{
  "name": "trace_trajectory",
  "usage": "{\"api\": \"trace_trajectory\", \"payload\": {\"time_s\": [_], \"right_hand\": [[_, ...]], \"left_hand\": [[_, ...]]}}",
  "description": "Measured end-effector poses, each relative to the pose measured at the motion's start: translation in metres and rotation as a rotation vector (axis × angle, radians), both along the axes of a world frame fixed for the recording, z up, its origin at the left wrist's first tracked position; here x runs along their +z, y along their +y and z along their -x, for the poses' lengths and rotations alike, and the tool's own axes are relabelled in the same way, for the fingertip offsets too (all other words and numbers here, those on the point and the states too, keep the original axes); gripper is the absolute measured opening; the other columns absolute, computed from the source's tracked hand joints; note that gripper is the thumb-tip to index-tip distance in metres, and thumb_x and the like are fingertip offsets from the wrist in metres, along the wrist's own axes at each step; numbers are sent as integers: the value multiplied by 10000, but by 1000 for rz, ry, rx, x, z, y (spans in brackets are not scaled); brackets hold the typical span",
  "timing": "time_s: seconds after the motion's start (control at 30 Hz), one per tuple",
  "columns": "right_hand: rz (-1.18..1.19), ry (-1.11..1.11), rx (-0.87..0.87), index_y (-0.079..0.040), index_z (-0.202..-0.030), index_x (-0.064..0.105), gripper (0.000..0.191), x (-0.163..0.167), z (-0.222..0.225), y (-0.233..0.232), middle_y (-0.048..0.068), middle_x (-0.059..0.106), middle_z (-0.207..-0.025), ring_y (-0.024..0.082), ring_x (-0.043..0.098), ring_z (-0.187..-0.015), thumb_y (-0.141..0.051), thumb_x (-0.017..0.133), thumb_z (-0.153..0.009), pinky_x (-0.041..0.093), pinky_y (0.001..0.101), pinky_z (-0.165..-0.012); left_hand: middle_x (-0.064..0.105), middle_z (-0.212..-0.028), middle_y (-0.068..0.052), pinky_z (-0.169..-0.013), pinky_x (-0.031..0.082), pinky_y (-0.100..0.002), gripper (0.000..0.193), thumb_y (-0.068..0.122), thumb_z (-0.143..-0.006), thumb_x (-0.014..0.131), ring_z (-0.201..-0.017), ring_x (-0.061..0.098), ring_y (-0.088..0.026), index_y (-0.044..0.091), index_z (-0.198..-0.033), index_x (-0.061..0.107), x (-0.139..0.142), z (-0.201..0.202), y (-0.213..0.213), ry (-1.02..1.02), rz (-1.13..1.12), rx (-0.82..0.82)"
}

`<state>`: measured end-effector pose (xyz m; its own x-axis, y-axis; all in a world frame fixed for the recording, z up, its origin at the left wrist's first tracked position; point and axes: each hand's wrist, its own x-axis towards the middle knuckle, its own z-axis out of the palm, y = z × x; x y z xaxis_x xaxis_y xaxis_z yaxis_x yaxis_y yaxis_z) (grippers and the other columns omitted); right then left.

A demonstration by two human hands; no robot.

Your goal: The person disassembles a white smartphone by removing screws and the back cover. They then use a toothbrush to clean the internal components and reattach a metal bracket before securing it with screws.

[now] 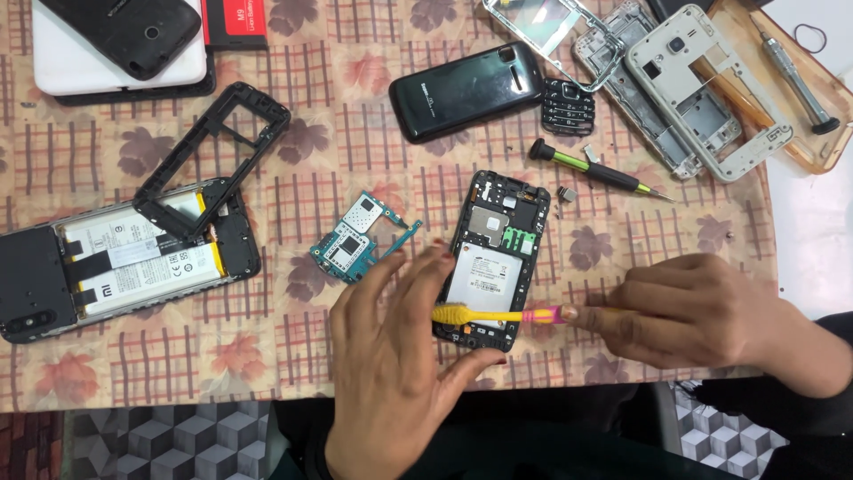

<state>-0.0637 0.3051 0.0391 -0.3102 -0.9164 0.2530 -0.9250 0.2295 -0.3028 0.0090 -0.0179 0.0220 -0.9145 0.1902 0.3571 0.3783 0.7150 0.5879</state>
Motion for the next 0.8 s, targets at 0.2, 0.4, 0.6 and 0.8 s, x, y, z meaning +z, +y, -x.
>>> {"api": "trace_trajectory", "payload": {"time_s": [0.2,0.4,0.6,0.8], "right_hand": [[-51,19,-59,-73,-1041,778,237,10,-9,-13,28,706,-634,100,684,-515,-219,783,-855,555,282,-393],[40,16,-103,-65,-1047,767,192,1,-32,-6,1,697,-655,84,706,-569,-155,796,-880,560,266,-433],[-60,-117,-275,-82,-1022,770,243,-2,-65,15,-2,739,-695,100,733,-576,-164,804,-795,596,290,-445],[-131,-62,-326,-88,-1044,779,324,3,-76,20,10,718,-703,129,736,-608,-193,789,-738,625,315,-497]], "left_hand": [[719,-1200,-123,-1100,311,-533,962,544,-701,859,-1320,497,-336,35,-1421,476,0,8,-1,-67,15,-68],[701,-1291,-96,-1117,306,-536,976,561,-697,848,-1336,494,-346,27,-1425,479,-2,6,-1,-34,63,-76],[643,-1376,-85,-1114,316,-551,827,544,-703,836,-1355,460,-346,50,-1331,620,-5,3,0,0,101,-88],[609,-1414,-83,-1106,327,-545,693,525,-741,821,-1362,450,-340,38,-1221,708,-7,4,-2,8,96,-123]]}}
